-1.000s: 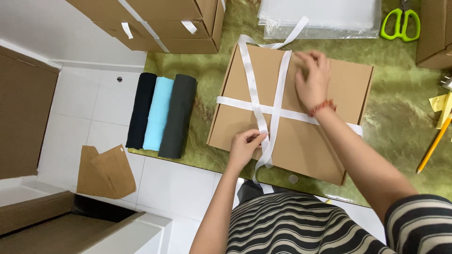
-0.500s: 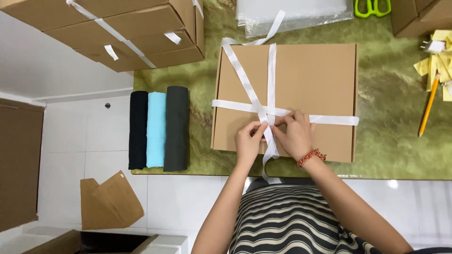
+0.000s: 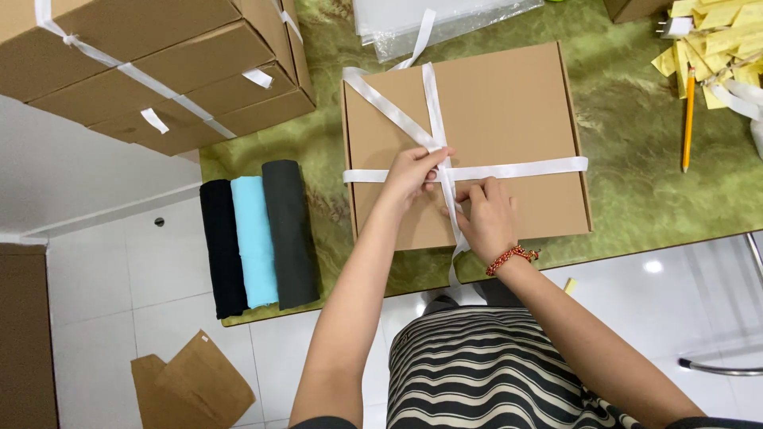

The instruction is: The person ties a white ribbon around a cardboard box, forming a bow on top. They then pick up a yellow sticky note and a pencil, write on the note, and place it on the box.

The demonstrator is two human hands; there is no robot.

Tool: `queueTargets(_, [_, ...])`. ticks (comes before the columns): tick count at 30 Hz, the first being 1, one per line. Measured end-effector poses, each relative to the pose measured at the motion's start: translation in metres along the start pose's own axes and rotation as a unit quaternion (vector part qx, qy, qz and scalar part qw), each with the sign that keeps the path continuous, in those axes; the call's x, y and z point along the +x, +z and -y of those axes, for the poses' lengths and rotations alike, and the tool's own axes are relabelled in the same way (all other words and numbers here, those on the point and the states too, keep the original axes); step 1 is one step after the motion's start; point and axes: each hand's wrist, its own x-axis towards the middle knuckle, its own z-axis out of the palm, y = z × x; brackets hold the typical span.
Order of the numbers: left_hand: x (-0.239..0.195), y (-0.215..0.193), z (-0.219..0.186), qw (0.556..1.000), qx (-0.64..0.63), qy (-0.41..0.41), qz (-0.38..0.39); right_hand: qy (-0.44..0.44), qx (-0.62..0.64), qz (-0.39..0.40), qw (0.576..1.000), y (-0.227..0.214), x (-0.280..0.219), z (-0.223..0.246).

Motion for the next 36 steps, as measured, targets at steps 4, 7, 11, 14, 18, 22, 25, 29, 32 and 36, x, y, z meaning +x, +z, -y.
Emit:
queueTargets(4, [0.045,-0.008,-0.008,0.993,0.094,0.071,0.025,0.028,-0.025,0.004,0.999,0.006,0.000,-0.004])
queueTargets(7, [0.087,-0.024,-0.010,0.967,0.222,0.123,0.010,0.086,0.041,0.031,0.995,0.004,0.004,-0.014])
queueTargets(11, [0.156,-0.053,-0.005,0.938,0.288,0.192,-0.026,0.276,0.261,0.112,0.919,-0.052,0.001,0.004])
queueTargets(14, [0.190,-0.063,-0.012,0.898,0.356,0.256,-0.036,0.357,0.386,0.142,0.839,-0.068,-0.013,-0.001])
queueTargets(18, [0.166,-0.053,-0.059,0.820,0.455,0.345,-0.038,0.416,0.424,0.178,0.785,-0.060,-0.039,-0.026])
queueTargets(22, [0.172,-0.042,-0.062,0.833,0.459,0.305,-0.045,0.461,0.482,0.196,0.719,-0.080,-0.047,-0.023])
queueTargets(25, [0.174,-0.038,-0.061,0.826,0.481,0.293,-0.034,0.467,0.441,0.212,0.737,-0.069,-0.053,-0.038])
queueTargets(29, [0.177,-0.037,-0.059,0.824,0.467,0.313,-0.067,0.447,0.469,0.184,0.739,-0.073,-0.057,-0.029])
queueTargets(32, [0.177,-0.040,-0.058,0.825,0.446,0.337,-0.087,0.440,0.480,0.175,0.738,-0.076,-0.063,-0.023])
queueTargets(36, [0.174,-0.045,-0.064,0.862,0.384,0.313,-0.108,0.392,0.533,0.171,0.730,-0.068,-0.073,-0.035])
